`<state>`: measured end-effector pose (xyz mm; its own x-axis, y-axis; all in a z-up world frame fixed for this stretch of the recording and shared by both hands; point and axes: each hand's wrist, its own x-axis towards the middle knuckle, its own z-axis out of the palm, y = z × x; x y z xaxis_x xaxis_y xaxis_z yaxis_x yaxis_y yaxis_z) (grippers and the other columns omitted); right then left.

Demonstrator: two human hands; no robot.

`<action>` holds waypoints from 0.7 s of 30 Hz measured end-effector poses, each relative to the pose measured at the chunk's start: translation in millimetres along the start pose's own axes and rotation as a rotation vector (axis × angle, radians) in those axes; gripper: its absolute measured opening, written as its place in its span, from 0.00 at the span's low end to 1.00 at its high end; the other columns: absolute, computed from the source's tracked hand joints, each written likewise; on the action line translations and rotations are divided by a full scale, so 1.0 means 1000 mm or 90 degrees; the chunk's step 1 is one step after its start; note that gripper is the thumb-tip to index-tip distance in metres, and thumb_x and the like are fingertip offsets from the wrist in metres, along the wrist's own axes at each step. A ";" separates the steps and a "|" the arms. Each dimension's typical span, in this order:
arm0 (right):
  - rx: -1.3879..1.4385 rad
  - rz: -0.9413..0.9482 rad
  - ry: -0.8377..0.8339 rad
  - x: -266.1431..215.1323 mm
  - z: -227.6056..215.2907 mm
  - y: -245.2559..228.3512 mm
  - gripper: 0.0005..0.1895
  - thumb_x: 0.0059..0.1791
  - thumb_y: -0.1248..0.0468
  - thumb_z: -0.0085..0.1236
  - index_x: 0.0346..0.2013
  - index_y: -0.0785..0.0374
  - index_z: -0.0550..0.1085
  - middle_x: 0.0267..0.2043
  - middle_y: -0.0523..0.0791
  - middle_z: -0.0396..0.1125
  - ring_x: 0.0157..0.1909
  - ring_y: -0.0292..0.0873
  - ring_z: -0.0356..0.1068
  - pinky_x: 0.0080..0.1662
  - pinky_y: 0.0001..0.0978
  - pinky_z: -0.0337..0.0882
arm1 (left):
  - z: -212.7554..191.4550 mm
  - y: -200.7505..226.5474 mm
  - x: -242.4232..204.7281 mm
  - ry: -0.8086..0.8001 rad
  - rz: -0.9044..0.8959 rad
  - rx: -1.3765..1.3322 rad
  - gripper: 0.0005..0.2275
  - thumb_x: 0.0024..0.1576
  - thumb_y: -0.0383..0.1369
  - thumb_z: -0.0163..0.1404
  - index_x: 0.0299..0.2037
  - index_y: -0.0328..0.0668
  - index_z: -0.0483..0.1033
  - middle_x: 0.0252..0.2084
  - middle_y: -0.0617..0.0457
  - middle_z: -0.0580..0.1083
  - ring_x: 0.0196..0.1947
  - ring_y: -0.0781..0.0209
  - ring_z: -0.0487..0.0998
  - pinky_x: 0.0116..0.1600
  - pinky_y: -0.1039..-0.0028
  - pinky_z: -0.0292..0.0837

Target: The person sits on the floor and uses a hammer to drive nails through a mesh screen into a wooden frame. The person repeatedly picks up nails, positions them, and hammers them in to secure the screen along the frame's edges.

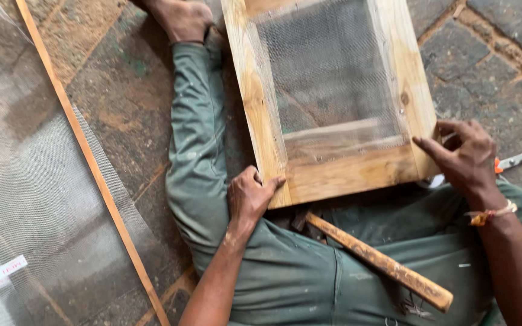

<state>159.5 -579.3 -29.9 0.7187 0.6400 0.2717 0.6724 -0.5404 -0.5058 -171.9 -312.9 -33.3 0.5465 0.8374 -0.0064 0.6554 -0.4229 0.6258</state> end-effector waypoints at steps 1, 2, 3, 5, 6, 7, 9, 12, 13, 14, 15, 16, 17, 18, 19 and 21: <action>0.023 0.010 -0.004 0.001 0.000 0.001 0.24 0.51 0.52 0.74 0.49 0.68 0.80 0.38 0.52 0.71 0.37 0.45 0.75 0.43 0.37 0.75 | 0.000 0.000 0.000 0.008 0.010 -0.006 0.27 0.42 0.54 0.68 0.22 0.36 0.69 0.24 0.39 0.75 0.27 0.37 0.76 0.33 0.53 0.70; 0.045 0.020 -0.006 0.003 -0.002 0.003 0.23 0.51 0.52 0.74 0.50 0.68 0.80 0.39 0.52 0.71 0.38 0.45 0.75 0.45 0.37 0.75 | 0.001 0.002 0.000 0.014 0.014 -0.009 0.27 0.42 0.53 0.68 0.22 0.37 0.69 0.25 0.39 0.75 0.27 0.36 0.76 0.33 0.53 0.70; 0.068 0.028 -0.005 0.003 -0.002 0.004 0.23 0.51 0.53 0.74 0.50 0.68 0.80 0.40 0.52 0.71 0.39 0.45 0.75 0.45 0.37 0.75 | 0.001 0.003 0.001 0.021 0.018 -0.013 0.27 0.42 0.53 0.68 0.22 0.37 0.69 0.25 0.39 0.75 0.27 0.36 0.76 0.33 0.53 0.70; 0.113 0.041 0.003 0.005 -0.001 0.003 0.23 0.50 0.54 0.74 0.51 0.68 0.80 0.41 0.52 0.71 0.42 0.46 0.75 0.45 0.36 0.75 | -0.001 0.006 0.004 0.025 0.022 -0.019 0.27 0.42 0.53 0.68 0.22 0.36 0.69 0.25 0.38 0.75 0.27 0.36 0.77 0.34 0.52 0.70; 0.123 0.038 0.005 0.006 -0.001 0.002 0.23 0.50 0.54 0.73 0.52 0.68 0.80 0.43 0.52 0.71 0.42 0.45 0.75 0.45 0.36 0.75 | -0.003 0.007 0.006 0.020 0.021 -0.020 0.27 0.42 0.53 0.68 0.22 0.36 0.69 0.25 0.38 0.75 0.27 0.36 0.76 0.34 0.52 0.70; 0.133 0.035 0.007 0.007 -0.001 0.002 0.23 0.50 0.55 0.73 0.52 0.68 0.79 0.44 0.52 0.71 0.43 0.45 0.75 0.45 0.36 0.75 | -0.004 0.008 0.007 0.016 0.019 -0.021 0.27 0.42 0.53 0.67 0.22 0.36 0.69 0.24 0.38 0.75 0.27 0.36 0.76 0.34 0.52 0.70; 0.156 0.044 0.006 0.006 -0.002 0.001 0.24 0.51 0.56 0.73 0.55 0.68 0.79 0.47 0.52 0.72 0.44 0.44 0.75 0.45 0.35 0.75 | -0.005 0.008 0.008 0.017 0.032 -0.021 0.27 0.43 0.54 0.67 0.22 0.35 0.69 0.24 0.38 0.75 0.27 0.36 0.76 0.34 0.52 0.70; 0.195 0.084 -0.009 0.005 -0.003 0.001 0.24 0.52 0.57 0.71 0.58 0.67 0.79 0.47 0.51 0.73 0.45 0.42 0.75 0.45 0.33 0.76 | -0.005 0.004 0.006 0.010 0.032 -0.024 0.27 0.43 0.54 0.68 0.22 0.36 0.69 0.23 0.39 0.75 0.25 0.37 0.76 0.33 0.54 0.71; 0.210 0.103 -0.018 0.005 -0.003 0.001 0.23 0.52 0.57 0.71 0.58 0.67 0.78 0.47 0.51 0.74 0.45 0.41 0.75 0.45 0.33 0.76 | -0.005 0.003 0.007 0.006 0.030 -0.027 0.27 0.42 0.54 0.68 0.22 0.36 0.70 0.22 0.40 0.74 0.25 0.38 0.76 0.33 0.54 0.71; 0.225 0.120 -0.025 0.006 -0.004 0.001 0.23 0.52 0.57 0.70 0.57 0.67 0.78 0.47 0.50 0.74 0.45 0.40 0.75 0.45 0.32 0.76 | -0.005 0.002 0.009 0.026 0.001 -0.051 0.24 0.45 0.52 0.66 0.25 0.37 0.71 0.22 0.42 0.75 0.25 0.41 0.77 0.34 0.56 0.71; 0.222 0.124 -0.029 0.008 -0.004 0.001 0.23 0.52 0.57 0.70 0.57 0.67 0.78 0.46 0.50 0.74 0.45 0.40 0.75 0.45 0.32 0.77 | -0.005 0.001 0.012 0.045 -0.027 -0.076 0.22 0.48 0.50 0.65 0.29 0.39 0.72 0.22 0.44 0.75 0.25 0.44 0.77 0.35 0.57 0.71; 0.220 0.130 -0.031 0.009 -0.004 0.001 0.23 0.52 0.57 0.70 0.56 0.68 0.78 0.46 0.50 0.74 0.44 0.40 0.75 0.45 0.31 0.77 | -0.006 0.001 0.019 0.063 -0.053 -0.100 0.19 0.51 0.48 0.63 0.33 0.40 0.73 0.22 0.47 0.76 0.25 0.47 0.78 0.36 0.58 0.71; 0.218 0.135 -0.032 0.009 -0.003 0.001 0.22 0.53 0.57 0.70 0.56 0.68 0.78 0.45 0.50 0.74 0.44 0.40 0.75 0.44 0.31 0.77 | -0.007 0.000 0.031 0.133 0.015 -0.081 0.17 0.53 0.43 0.63 0.35 0.38 0.73 0.26 0.46 0.76 0.29 0.47 0.77 0.37 0.58 0.70; 0.226 0.144 -0.033 0.009 -0.002 0.002 0.22 0.53 0.57 0.69 0.56 0.68 0.78 0.45 0.50 0.75 0.44 0.40 0.75 0.44 0.31 0.76 | -0.007 0.000 0.045 0.201 0.080 -0.064 0.15 0.55 0.39 0.63 0.38 0.36 0.73 0.31 0.44 0.75 0.32 0.47 0.76 0.39 0.58 0.70; 0.234 0.153 -0.034 0.007 -0.002 0.004 0.22 0.53 0.56 0.69 0.56 0.68 0.78 0.44 0.50 0.75 0.43 0.39 0.75 0.44 0.31 0.76 | -0.006 -0.001 0.063 0.189 0.064 -0.105 0.15 0.56 0.39 0.62 0.40 0.36 0.73 0.33 0.45 0.75 0.34 0.49 0.77 0.42 0.60 0.72; 0.241 0.160 -0.040 0.011 0.001 0.005 0.22 0.54 0.56 0.69 0.56 0.68 0.78 0.44 0.50 0.75 0.43 0.39 0.74 0.44 0.30 0.76 | -0.003 -0.001 0.105 0.175 0.032 -0.164 0.18 0.55 0.42 0.61 0.45 0.36 0.74 0.35 0.47 0.77 0.35 0.54 0.78 0.43 0.63 0.75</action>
<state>170.5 -574.4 -30.2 0.8313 0.5529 0.0574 0.3579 -0.4533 -0.8164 -117.1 -223.1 -32.0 0.3921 0.8939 0.2171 0.4595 -0.3948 0.7956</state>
